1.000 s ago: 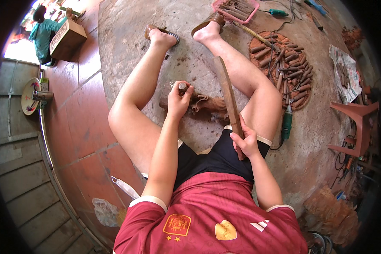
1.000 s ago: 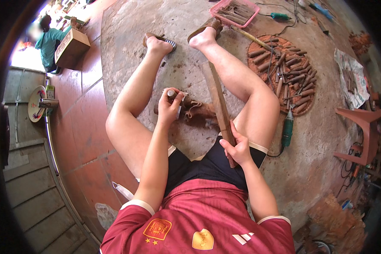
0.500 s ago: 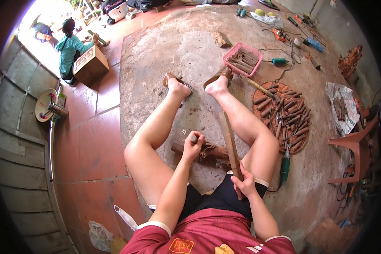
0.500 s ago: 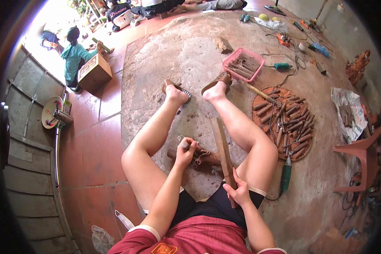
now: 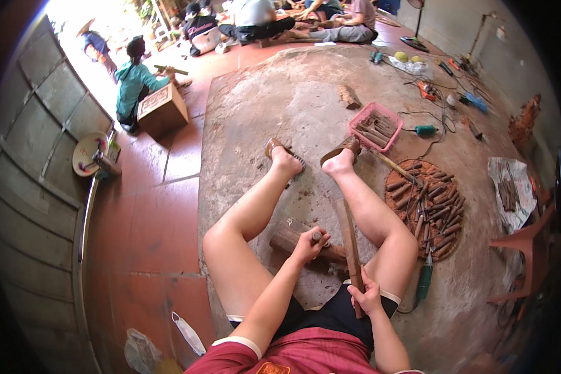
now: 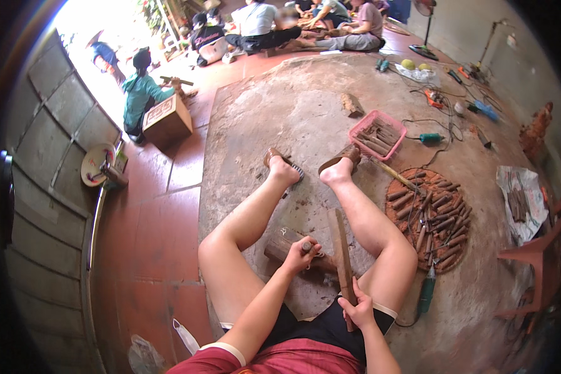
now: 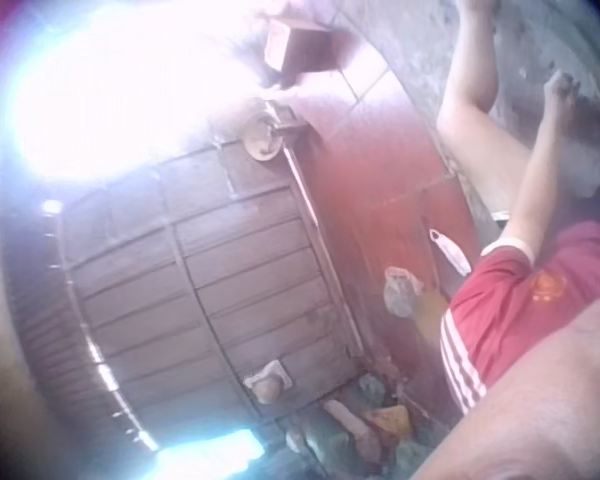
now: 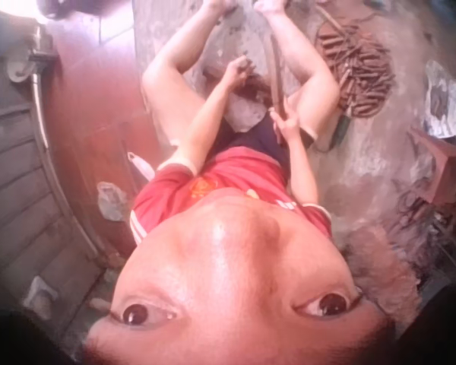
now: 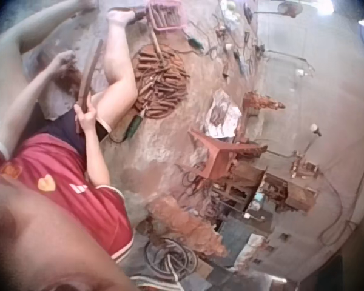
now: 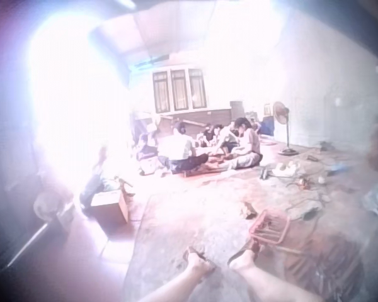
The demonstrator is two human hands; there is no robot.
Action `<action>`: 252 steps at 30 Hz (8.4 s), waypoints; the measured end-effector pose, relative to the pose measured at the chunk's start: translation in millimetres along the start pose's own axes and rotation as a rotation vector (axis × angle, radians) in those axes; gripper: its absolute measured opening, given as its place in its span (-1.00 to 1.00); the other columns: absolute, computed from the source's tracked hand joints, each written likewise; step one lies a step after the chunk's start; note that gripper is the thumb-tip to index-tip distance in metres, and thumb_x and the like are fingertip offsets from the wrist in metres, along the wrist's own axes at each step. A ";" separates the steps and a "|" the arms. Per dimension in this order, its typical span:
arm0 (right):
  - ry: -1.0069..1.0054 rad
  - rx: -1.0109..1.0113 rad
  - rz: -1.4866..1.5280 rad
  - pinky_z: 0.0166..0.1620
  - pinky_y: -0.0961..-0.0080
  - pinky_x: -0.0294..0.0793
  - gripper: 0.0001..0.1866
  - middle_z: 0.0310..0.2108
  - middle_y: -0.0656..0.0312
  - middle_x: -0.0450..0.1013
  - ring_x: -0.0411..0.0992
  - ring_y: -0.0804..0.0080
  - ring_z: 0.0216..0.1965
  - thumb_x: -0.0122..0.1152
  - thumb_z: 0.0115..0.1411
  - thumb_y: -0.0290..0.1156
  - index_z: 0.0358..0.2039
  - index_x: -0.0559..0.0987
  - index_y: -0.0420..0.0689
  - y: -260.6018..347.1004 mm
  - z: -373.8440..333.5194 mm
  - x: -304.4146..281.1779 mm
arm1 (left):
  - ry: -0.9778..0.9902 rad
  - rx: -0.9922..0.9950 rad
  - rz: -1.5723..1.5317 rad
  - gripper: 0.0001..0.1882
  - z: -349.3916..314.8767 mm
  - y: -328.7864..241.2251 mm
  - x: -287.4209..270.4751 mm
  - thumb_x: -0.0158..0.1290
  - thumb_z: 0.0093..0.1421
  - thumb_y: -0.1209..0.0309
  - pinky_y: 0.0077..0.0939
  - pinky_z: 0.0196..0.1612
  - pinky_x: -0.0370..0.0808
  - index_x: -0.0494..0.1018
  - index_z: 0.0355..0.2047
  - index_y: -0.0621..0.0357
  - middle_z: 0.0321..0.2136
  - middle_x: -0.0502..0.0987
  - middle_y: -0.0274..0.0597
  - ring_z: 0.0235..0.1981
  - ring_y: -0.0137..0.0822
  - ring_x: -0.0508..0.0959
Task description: The person sits on the floor and uses a chisel and a wooden mallet to carve a small piece of wood held between their legs. They repeatedly strike the chisel to remove wood shavings, occasionally adjusting the wood's position. Other people are visible in the background working on similar tasks.
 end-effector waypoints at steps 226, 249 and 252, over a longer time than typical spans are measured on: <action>-0.055 0.051 0.111 -0.70 0.60 0.37 -0.20 -0.55 0.29 0.36 0.34 0.54 -0.72 0.14 0.21 -0.41 0.37 -0.06 -0.05 1.1 18.2 15.7 | -0.282 -0.036 -0.024 -0.71 -12.7 -0.9 -23.0 0.15 0.16 0.38 -0.61 -0.55 0.25 0.35 -0.63 0.21 -0.72 0.29 -0.46 -0.60 -0.63 0.25; -0.090 0.058 0.124 -0.69 0.62 0.31 -0.24 -0.63 0.39 0.29 0.26 0.62 -0.75 0.16 0.20 -0.44 0.35 0.03 -0.06 6.1 17.4 18.2 | -0.331 0.058 -0.681 -0.82 -7.2 9.1 -54.4 0.10 0.13 0.38 -0.47 -0.36 0.37 0.32 -0.40 0.15 -0.58 0.37 -0.30 -0.52 -0.39 0.39; -0.079 0.049 0.117 -0.65 0.63 0.34 -0.24 -0.59 0.38 0.32 0.29 0.63 -0.73 0.18 0.20 -0.43 0.35 0.04 -0.08 9.7 14.3 17.7 | -0.248 0.106 -0.895 -0.69 -4.3 -7.8 -66.3 -0.12 0.21 0.14 -0.36 -0.10 0.31 0.31 -0.34 0.17 -0.48 0.32 -0.21 -0.34 -0.27 0.35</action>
Point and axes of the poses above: each hand's wrist, its own z-axis towards the middle knuckle, its own x-axis out of the palm, y = z × x, the point moved 7 cm from there along z, towards the middle knuckle
